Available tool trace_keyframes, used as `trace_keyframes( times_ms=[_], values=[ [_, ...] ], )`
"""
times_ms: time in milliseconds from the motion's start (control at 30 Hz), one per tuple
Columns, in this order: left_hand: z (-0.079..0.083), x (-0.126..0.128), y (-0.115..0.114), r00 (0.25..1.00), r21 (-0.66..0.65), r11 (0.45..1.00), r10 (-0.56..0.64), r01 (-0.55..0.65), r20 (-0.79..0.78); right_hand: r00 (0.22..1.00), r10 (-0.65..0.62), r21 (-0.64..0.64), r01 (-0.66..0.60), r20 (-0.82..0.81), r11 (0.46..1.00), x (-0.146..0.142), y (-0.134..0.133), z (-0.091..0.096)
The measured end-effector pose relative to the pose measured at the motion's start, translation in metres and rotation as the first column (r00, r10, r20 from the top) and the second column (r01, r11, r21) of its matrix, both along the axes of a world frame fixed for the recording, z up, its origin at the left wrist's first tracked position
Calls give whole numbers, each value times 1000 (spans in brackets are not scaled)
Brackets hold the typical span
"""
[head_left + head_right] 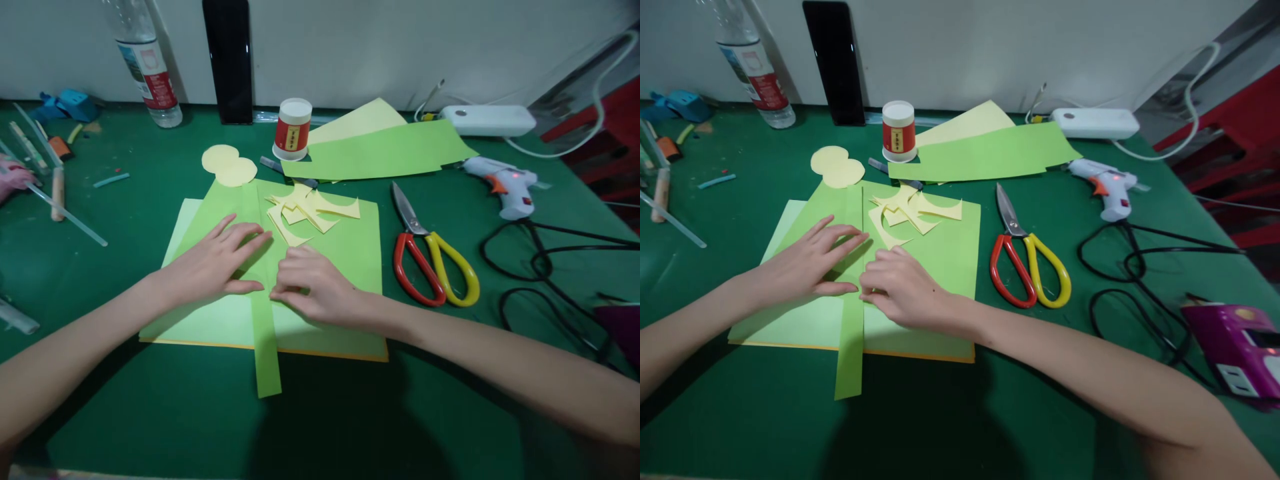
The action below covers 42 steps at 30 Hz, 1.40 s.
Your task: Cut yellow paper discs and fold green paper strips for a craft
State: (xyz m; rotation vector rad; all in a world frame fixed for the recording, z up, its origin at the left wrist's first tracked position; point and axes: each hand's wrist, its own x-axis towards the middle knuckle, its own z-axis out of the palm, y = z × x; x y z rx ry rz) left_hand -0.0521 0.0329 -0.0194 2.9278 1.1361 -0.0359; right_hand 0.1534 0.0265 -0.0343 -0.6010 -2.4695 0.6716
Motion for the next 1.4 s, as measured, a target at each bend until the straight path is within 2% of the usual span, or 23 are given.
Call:
trace_keyframes(
  times_ms=[67,167,400,667,800,867,1033,1100,1233,1400],
  values=[
    [1,2,-4,1000,2,1000,-25,25,-18,997,-79,4,79,-11,997,0,2,-1],
    [1,5,-14,999,8,1000,-28,28,-37,996,-89,23,89,-1,996,0,2,-2],
    [-3,11,-38,995,-40,998,53,-56,-86,1000,7,95,-8,11,995,-3,-6,-8],
    [-1,10,-41,992,-79,994,59,-69,-115,975,180,18,-184,133,983,2,-30,-4],
    [-2,10,-41,992,-75,995,60,-69,-114,947,251,32,-262,198,964,8,-46,2],
    [-2,11,-40,992,-72,995,58,-66,-111,960,228,28,-235,166,972,10,-48,2],
    [1,13,-45,995,-19,998,50,-52,-91,1000,-15,9,15,-4,1000,5,-39,-6],
    [4,14,-50,995,-20,999,24,-26,-99,999,-49,14,50,-6,999,2,-36,-9],
    [4,18,-59,994,-51,999,-24,18,-107,1000,4,-8,-3,30,1000,2,-38,-9],
    [1,19,-64,995,-78,997,-12,4,-102,990,96,-61,-90,108,994,6,-53,-6]
  ],
)
